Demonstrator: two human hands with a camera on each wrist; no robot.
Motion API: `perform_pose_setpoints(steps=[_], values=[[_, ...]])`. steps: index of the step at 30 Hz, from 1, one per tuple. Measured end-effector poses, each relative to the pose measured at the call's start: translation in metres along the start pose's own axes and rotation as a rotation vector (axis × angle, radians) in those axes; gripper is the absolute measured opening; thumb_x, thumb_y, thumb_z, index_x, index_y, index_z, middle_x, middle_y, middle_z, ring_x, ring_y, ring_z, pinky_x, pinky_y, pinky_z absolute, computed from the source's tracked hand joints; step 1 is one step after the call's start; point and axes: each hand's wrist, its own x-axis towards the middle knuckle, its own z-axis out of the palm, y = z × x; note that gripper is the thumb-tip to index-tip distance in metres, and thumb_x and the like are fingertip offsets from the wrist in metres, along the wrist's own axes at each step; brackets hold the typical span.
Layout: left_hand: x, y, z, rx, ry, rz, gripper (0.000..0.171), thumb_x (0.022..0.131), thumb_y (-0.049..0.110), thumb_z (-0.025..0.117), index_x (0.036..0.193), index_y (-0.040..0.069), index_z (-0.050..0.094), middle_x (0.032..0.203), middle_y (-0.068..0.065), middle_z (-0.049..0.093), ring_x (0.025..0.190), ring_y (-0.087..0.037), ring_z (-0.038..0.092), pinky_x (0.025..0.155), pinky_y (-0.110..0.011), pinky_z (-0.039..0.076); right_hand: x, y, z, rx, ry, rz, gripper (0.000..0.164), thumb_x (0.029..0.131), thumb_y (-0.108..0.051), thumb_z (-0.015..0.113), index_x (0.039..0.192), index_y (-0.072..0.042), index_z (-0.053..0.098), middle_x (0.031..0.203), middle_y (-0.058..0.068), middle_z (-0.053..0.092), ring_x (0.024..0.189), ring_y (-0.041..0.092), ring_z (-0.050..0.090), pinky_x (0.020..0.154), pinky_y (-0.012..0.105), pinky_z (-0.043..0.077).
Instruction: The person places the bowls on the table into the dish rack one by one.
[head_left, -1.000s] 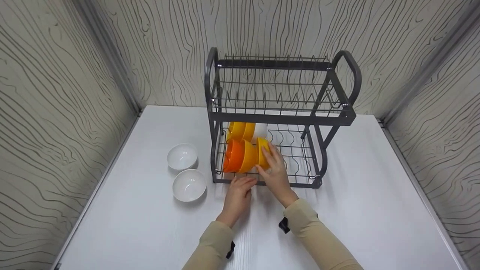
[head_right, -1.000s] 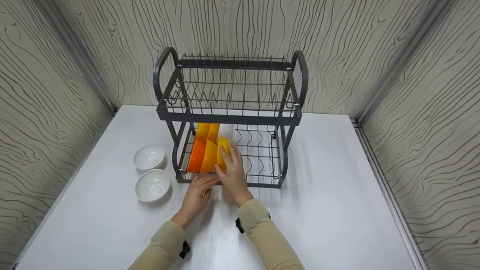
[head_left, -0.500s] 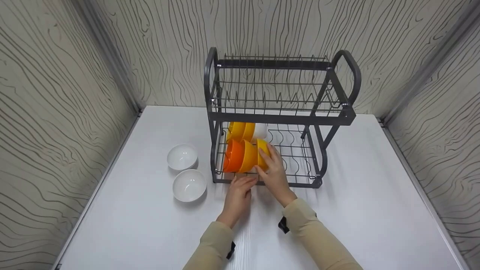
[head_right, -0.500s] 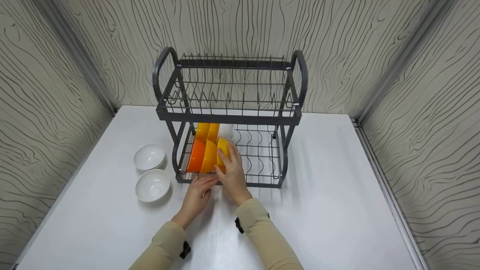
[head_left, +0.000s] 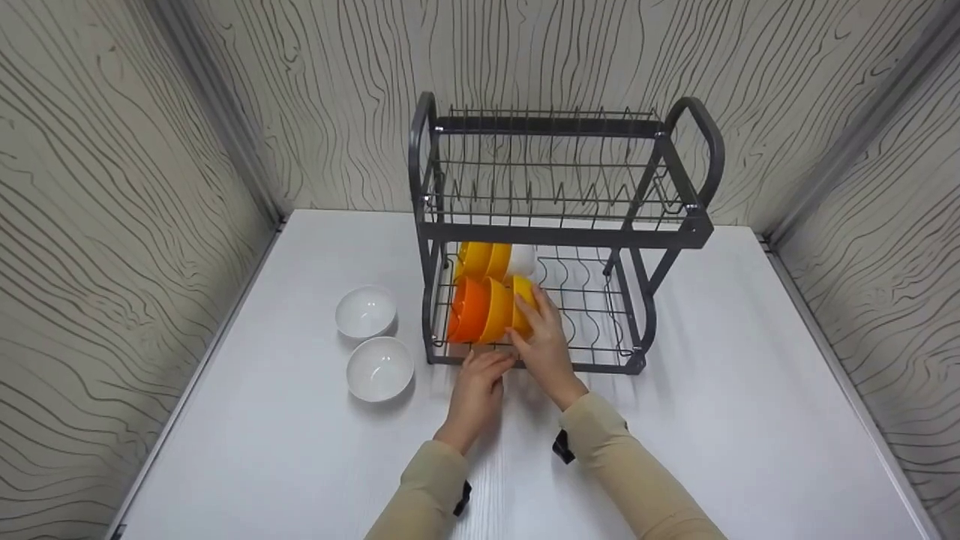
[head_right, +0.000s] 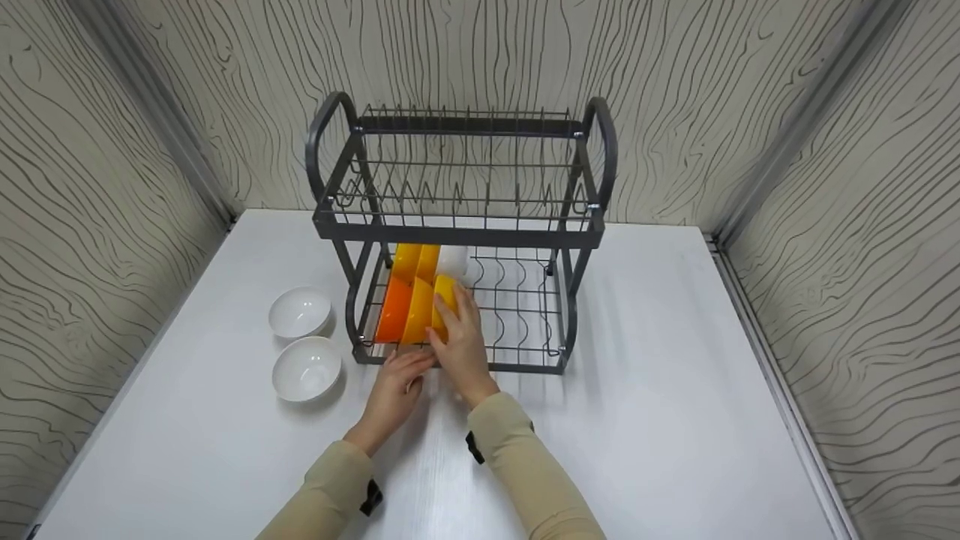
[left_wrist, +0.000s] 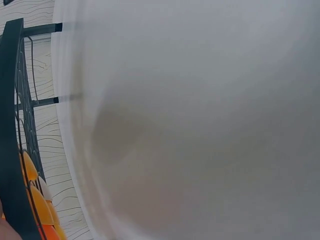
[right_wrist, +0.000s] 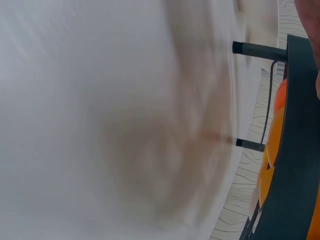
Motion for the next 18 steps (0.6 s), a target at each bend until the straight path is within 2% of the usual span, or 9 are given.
perform_pose_setpoints(steps=[5, 10, 18], values=[[0.0006, -0.0010, 0.0008, -0.004, 0.007, 0.005, 0.034, 0.080, -0.004, 0.060, 0.107, 0.012, 0.070, 0.110, 0.000, 0.068, 0.108, -0.018, 0.060, 0.104, -0.051, 0.038, 0.0001, -0.0011, 0.0032, 0.009, 0.017, 0.013, 0.053, 0.080, -0.014, 0.071, 0.130, -0.007, 0.053, 0.146, 0.016, 0.035, 0.133, 0.035, 0.035, 0.106, 0.047, 0.037], [0.0003, -0.0017, 0.0019, 0.008, 0.021, 0.015, 0.033, 0.079, -0.004, 0.061, 0.106, 0.012, 0.070, 0.109, 0.001, 0.068, 0.108, -0.017, 0.060, 0.104, -0.050, 0.039, -0.0006, -0.0023, 0.0032, 0.046, -0.003, 0.060, 0.054, 0.082, -0.016, 0.069, 0.132, -0.009, 0.050, 0.149, 0.011, 0.031, 0.135, 0.031, 0.032, 0.109, 0.046, 0.035], [-0.0004, -0.0015, 0.0021, 0.016, 0.001, 0.008, 0.034, 0.079, -0.004, 0.061, 0.107, 0.012, 0.070, 0.112, 0.001, 0.067, 0.110, -0.017, 0.059, 0.105, -0.050, 0.038, -0.0039, -0.0025, 0.0037, 0.114, -0.025, 0.124, 0.054, 0.085, -0.019, 0.066, 0.135, -0.012, 0.046, 0.151, 0.006, 0.027, 0.137, 0.027, 0.029, 0.111, 0.045, 0.032]])
